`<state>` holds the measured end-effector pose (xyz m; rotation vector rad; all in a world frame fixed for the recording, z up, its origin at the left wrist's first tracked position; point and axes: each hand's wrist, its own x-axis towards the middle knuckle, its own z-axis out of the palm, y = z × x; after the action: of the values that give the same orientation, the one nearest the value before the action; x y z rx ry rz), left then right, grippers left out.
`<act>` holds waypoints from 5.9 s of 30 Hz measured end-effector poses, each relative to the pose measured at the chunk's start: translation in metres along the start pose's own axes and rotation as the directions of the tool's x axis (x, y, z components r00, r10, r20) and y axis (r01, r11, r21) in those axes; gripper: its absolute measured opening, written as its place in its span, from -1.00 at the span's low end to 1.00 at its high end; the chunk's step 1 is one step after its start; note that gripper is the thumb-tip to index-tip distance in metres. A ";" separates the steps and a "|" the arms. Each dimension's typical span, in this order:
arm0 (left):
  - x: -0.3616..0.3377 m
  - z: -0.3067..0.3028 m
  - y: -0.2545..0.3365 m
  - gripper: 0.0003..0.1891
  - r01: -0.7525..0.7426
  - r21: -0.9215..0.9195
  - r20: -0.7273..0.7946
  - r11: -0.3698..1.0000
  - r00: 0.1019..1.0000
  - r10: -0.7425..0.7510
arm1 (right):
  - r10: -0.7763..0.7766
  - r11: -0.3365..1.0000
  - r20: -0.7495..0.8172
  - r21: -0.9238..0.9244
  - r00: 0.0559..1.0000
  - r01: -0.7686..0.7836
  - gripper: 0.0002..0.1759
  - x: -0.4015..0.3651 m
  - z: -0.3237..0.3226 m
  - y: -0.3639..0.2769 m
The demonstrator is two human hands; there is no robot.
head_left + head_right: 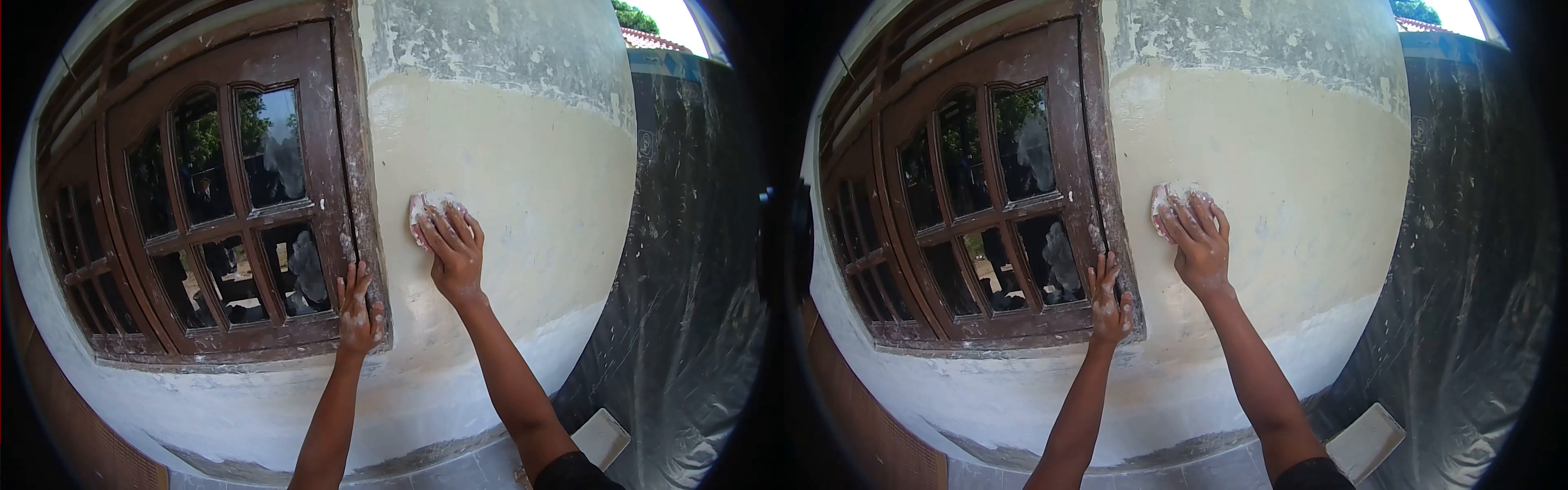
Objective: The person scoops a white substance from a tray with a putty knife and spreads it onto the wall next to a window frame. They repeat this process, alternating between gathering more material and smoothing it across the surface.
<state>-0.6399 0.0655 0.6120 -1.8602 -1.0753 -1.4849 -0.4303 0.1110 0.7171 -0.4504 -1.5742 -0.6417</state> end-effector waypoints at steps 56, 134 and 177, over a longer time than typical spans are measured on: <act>-0.005 0.008 0.042 -0.45 0.185 0.275 0.032 0.943 0.979 -0.202 | -0.056 0.984 0.043 0.169 0.997 0.048 -0.33 -0.030 -0.034 0.027; -0.017 0.006 0.027 -0.40 0.152 0.141 0.020 0.978 0.988 -0.156 | 0.005 0.993 0.528 0.101 0.849 -0.068 -0.37 -0.275 -0.051 -0.032; -0.022 0.007 0.021 -0.45 0.130 0.129 0.009 0.983 0.991 -0.132 | 0.171 0.978 0.295 0.066 0.940 -0.199 -0.45 -0.208 -0.064 -0.044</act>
<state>-0.6204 0.0544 0.5907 -1.7462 -1.2928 -1.4371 -0.3861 0.0538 0.5074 -0.6344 -1.8030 -0.3654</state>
